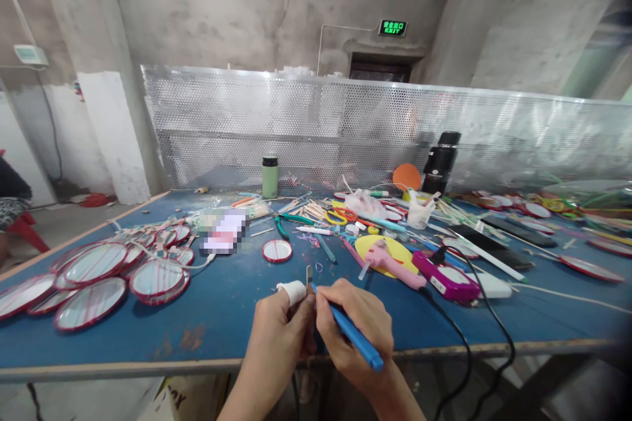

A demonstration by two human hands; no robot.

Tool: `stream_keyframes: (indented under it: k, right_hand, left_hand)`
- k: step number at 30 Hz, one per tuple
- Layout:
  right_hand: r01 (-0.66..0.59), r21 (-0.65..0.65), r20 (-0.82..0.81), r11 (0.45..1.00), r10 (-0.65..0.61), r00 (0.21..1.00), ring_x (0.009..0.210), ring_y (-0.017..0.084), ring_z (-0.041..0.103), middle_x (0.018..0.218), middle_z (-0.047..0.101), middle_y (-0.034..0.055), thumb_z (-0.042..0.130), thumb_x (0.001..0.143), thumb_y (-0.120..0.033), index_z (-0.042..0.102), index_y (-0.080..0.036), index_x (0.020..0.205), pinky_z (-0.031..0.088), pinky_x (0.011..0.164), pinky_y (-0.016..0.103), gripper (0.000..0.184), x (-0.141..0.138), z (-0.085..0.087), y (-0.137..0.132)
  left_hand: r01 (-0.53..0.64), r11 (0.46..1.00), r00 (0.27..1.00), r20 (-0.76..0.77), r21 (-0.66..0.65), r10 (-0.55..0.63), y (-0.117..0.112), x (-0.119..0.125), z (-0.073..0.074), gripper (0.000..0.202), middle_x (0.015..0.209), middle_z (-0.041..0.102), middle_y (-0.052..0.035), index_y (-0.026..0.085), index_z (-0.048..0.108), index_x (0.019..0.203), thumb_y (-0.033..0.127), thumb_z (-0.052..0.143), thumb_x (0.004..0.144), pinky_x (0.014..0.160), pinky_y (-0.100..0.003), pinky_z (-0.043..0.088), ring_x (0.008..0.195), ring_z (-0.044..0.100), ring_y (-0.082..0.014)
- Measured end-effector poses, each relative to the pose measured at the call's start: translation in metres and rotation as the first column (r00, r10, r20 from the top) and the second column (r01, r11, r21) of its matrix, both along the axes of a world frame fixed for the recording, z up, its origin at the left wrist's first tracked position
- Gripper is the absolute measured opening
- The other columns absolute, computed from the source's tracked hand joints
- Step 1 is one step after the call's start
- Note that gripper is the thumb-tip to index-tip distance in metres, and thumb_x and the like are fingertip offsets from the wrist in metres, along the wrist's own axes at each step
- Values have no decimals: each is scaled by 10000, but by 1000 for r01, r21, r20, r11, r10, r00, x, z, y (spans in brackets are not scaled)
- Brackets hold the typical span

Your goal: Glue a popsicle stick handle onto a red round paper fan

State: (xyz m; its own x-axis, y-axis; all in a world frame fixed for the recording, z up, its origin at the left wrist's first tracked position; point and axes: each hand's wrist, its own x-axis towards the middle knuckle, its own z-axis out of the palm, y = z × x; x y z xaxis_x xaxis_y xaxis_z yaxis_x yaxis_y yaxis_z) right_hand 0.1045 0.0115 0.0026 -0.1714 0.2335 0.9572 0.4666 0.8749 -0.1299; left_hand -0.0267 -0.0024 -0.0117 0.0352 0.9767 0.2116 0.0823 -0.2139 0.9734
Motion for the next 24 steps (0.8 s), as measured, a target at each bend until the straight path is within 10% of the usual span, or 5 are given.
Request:
stream_keyframes:
  k: [24]
  right_hand:
    - [65,-15,-14,998,-65,998,636,131,660,706,674,11,597,887,-91,635,-179,894,513,654,249,97,2,-2,-1]
  left_hand:
    - [-6,1000,1000,-20,-5,6,0,0,0,413,470,524,34,192,559,685,543,516,899,419,-201,363,416,496,-123]
